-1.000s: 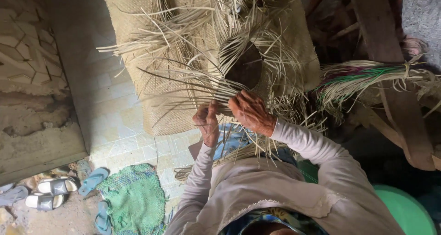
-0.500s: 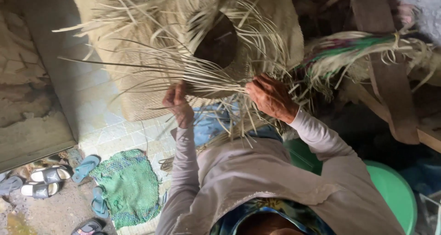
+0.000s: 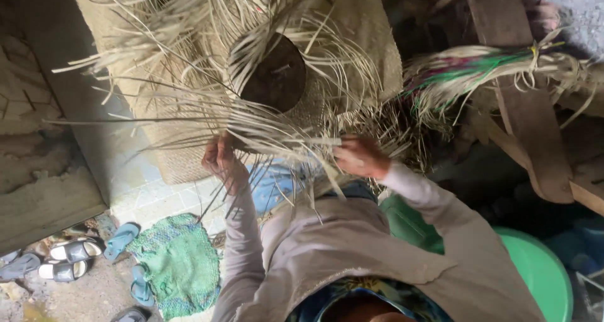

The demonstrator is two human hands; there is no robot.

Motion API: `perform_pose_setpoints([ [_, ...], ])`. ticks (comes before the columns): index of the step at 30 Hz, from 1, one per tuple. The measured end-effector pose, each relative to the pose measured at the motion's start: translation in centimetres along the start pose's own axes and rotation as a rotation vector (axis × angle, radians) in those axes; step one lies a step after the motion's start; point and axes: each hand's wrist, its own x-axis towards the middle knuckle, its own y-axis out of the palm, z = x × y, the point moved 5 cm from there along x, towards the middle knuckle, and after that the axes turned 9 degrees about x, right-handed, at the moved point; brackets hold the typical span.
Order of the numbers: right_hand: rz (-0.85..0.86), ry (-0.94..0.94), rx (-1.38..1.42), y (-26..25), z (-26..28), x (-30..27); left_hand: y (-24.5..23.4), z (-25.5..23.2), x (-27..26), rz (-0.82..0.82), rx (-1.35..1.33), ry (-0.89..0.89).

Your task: The person is weaving dried plant fibers to create the sides of a hat, using their hands to tuck and cross the strands.

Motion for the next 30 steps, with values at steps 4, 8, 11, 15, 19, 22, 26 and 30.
perform_pose_setpoints([
  [4,-0.168,0.053,-0.391,-14.9,6.2,2.7,-1.6,3.0,1.9,0.057,0.144,0.041],
  [8,-0.623,-0.093,-0.711,-22.8,12.4,6.9,-1.9,-0.2,1.5,0.082,0.015,0.193],
  [11,-0.828,-0.380,-0.423,-22.5,16.3,10.5,-3.6,0.3,2.4,0.013,0.015,0.376],
  [15,-0.482,-0.613,-0.197,-19.1,16.6,17.9,-5.5,-2.4,1.9,-0.372,-0.134,-0.180],
  [19,-0.357,-0.297,-0.211,-17.9,9.2,19.3,-6.8,-2.1,1.9,-0.422,-0.073,-0.185],
  [22,-0.477,-0.111,-0.039,-18.7,5.8,14.6,-8.7,-1.5,1.7,-0.443,-0.044,0.109],
  [26,-0.669,0.276,-0.173,-15.2,-1.3,6.5,-8.7,-6.4,-0.4,-0.583,0.383,0.621],
  [30,-0.900,0.589,-0.248,-10.3,-7.4,-1.7,-6.3,-10.4,-3.7,-0.293,-0.349,0.943],
])
